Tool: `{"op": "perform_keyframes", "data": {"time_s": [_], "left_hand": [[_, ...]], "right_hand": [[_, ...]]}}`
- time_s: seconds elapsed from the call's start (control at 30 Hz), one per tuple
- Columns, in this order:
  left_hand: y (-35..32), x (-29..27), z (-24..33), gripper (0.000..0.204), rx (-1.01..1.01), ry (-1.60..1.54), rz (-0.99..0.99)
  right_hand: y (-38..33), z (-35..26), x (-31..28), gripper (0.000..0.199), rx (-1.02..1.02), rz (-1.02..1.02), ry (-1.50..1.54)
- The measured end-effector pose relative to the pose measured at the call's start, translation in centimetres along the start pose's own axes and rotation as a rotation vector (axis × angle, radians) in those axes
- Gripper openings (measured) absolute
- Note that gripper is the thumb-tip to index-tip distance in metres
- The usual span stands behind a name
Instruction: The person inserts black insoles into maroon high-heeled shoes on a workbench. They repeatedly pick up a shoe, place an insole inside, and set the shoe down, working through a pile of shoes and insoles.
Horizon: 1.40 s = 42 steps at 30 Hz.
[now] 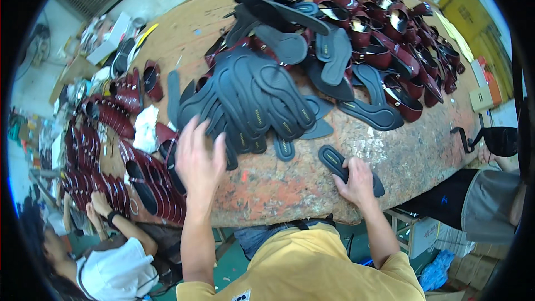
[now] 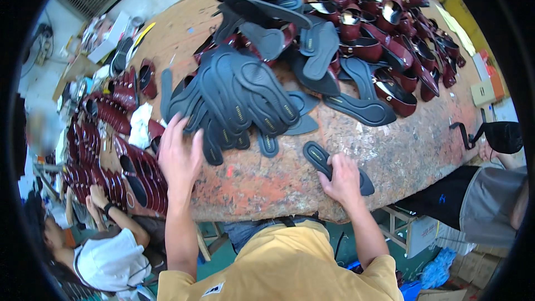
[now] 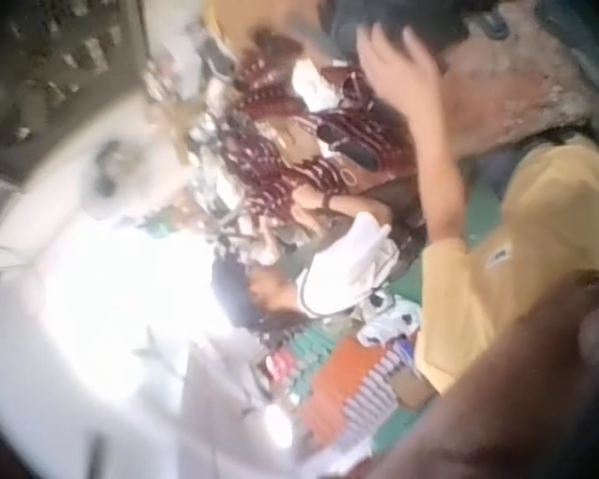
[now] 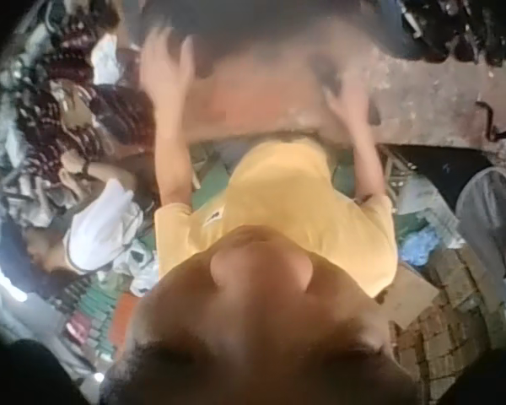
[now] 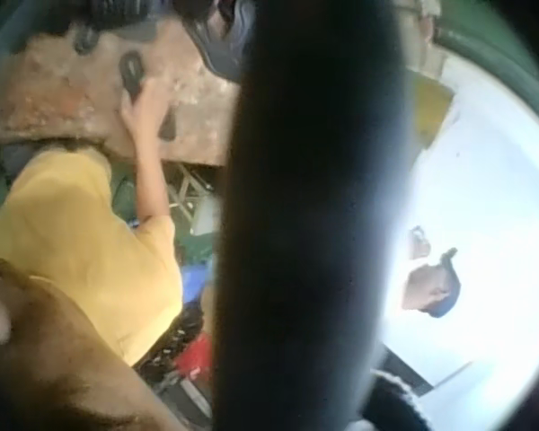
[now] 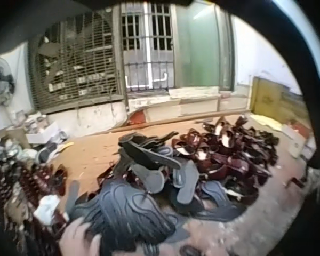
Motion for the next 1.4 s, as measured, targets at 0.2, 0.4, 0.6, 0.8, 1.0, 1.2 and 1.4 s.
{"op": "perform_keyframes", "data": {"time_s": [0.2,0.4,0.6,0.8,1.0,1.2,1.4], "left_hand": [[8.8,20.3,15.9,0.023,0.454,-0.389,-0.445],[16.2,25.4,9.0,0.060,0.046,0.165,-0.443],[16.8,26.6,1.6,0.041,-0.123,0.004,-0.584],[18.0,21.8,1.6,0.036,-0.071,-0.161,-0.482],[13.6,10.6,10.4,0.036,0.303,-0.510,-0.027],[0.0,-9.8,20.7,0.025,0.297,-1.748,-0.456],[-3.7,-14.4,21.2,0.015,0.374,-1.981,-0.499]], "right_hand": [[-0.4,0.5,-0.6,0.041,-0.021,0.158,0.063],[-0.2,0.8,-1.3,0.040,-0.021,0.196,0.130],[-0.4,1.0,-1.0,0.038,-0.018,0.174,0.127],[1.9,3.2,-2.3,0.061,0.143,0.220,0.370],[17.1,7.9,-3.6,0.071,0.353,0.157,0.166],[16.8,8.1,-10.1,0.052,0.456,0.216,-0.284],[8.9,25.9,-11.4,0.043,0.476,0.143,-0.467]]}}
Point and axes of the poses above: each hand's wrist, its own y-axis towards the middle knuckle, its own x-axis out of the palm, z = x × y, the point moved 10 cm from there along y, towards the middle knuckle, and after that the axes turned 8 degrees about -y, right-handed, at the moved point
